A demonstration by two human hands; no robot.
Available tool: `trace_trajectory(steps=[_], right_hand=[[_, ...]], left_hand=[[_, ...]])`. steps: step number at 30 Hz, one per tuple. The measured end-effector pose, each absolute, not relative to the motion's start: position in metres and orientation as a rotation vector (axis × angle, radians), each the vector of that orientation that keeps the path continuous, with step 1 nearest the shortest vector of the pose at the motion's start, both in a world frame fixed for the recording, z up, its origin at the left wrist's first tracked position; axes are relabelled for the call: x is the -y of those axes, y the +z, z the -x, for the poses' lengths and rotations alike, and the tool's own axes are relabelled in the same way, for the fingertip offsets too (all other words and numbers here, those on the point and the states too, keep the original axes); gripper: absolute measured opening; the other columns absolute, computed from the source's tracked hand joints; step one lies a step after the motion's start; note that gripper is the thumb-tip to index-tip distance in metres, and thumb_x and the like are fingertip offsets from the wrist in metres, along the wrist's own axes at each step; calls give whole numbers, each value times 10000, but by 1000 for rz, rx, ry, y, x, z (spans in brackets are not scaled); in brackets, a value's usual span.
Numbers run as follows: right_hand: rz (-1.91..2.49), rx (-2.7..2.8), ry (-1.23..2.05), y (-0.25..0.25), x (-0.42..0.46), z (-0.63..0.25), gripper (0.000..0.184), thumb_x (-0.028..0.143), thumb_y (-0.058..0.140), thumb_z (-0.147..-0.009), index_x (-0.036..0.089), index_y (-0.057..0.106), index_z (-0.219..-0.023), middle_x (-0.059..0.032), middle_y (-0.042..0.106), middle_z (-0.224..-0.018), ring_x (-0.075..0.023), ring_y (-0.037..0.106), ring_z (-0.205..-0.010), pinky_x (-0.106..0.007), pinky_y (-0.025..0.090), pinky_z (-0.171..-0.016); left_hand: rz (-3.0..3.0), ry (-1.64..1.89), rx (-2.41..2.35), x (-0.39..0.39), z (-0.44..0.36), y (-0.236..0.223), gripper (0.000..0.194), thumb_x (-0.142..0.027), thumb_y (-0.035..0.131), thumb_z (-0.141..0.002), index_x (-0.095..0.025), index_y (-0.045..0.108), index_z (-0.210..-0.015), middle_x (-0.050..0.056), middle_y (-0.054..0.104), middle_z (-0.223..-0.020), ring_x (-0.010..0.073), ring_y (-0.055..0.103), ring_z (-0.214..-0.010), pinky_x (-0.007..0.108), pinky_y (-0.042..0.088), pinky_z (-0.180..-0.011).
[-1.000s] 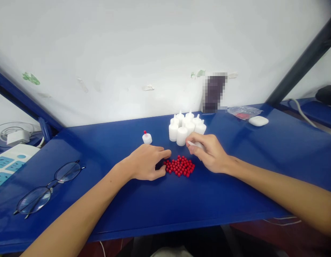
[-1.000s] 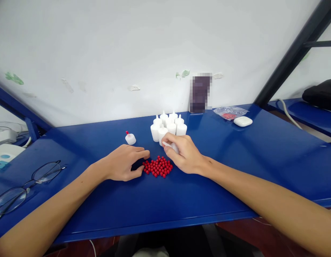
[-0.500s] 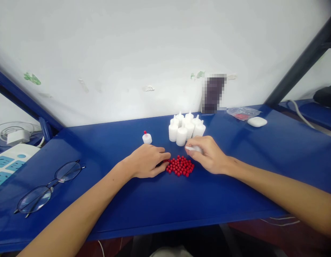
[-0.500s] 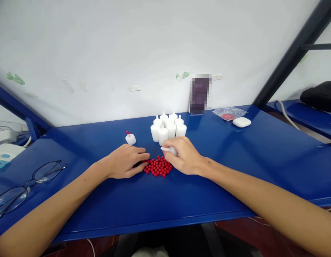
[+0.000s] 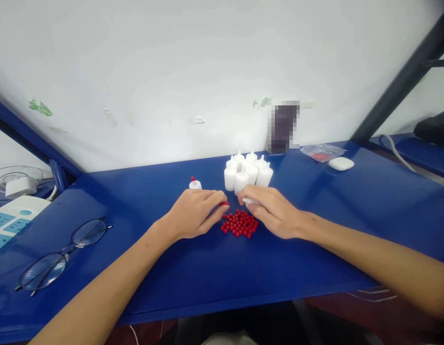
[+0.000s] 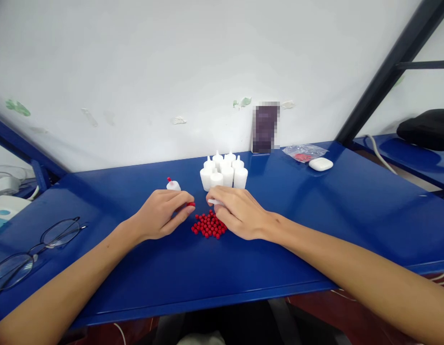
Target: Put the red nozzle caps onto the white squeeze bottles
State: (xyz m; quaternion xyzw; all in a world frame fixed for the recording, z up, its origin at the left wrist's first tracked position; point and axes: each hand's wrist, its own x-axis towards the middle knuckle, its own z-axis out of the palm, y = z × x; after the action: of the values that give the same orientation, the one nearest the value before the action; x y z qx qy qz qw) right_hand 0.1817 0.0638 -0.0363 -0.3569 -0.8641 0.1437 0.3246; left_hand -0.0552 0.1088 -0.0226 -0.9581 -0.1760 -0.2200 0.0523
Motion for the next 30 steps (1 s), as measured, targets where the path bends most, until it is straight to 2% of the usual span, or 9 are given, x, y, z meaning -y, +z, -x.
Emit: trace_trajectory(steps=[3,8,16,25,30], right_hand=[[937,2314,391,-36,-61,-177,113,152,387,-873,190,490,-898,-20,552,-815,-151,460,-680,-289,365,-649],[901,2333,392,-36,-61,-176,86,202,402,-865,189,460,-803,-11,509,-735,-145,431,-647,-288,341,-629],[869,2273,364,-37,-59,-176,290,384,464,-902,191,433,-687,23,434,-609,-109,372,-549,-266,273,-554],[836,2257,367,-42,-60,-172,388,397,483,-922,186,377,-613,45,392,-531,-77,335,-481,-246,252,-518],[855,2229,486,-41,-59,-172,382,387,494,-924,179,427,-612,38,416,-536,-81,371,-491,-242,255,-506]], left_hand=[[2859,-819,424,-99,43,-24,225,-286,366,-1022,-164,533,-933,-1,602,-700,135,537,-575,270,370,-556],[2838,-879,400,-91,33,-28,241,-269,365,-1026,-165,524,-877,-5,594,-671,126,508,-536,263,351,-524],[2815,-1030,415,-91,32,-34,208,-266,416,-1010,-168,523,-862,-17,584,-641,116,484,-511,263,345,-517],[2840,-840,299,-91,31,-32,280,-269,318,-1037,-157,540,-908,-3,604,-661,122,518,-523,262,370,-515],[2827,-828,300,-91,30,-33,265,-262,330,-1040,-155,530,-903,-9,603,-657,124,524,-522,268,373,-510]])
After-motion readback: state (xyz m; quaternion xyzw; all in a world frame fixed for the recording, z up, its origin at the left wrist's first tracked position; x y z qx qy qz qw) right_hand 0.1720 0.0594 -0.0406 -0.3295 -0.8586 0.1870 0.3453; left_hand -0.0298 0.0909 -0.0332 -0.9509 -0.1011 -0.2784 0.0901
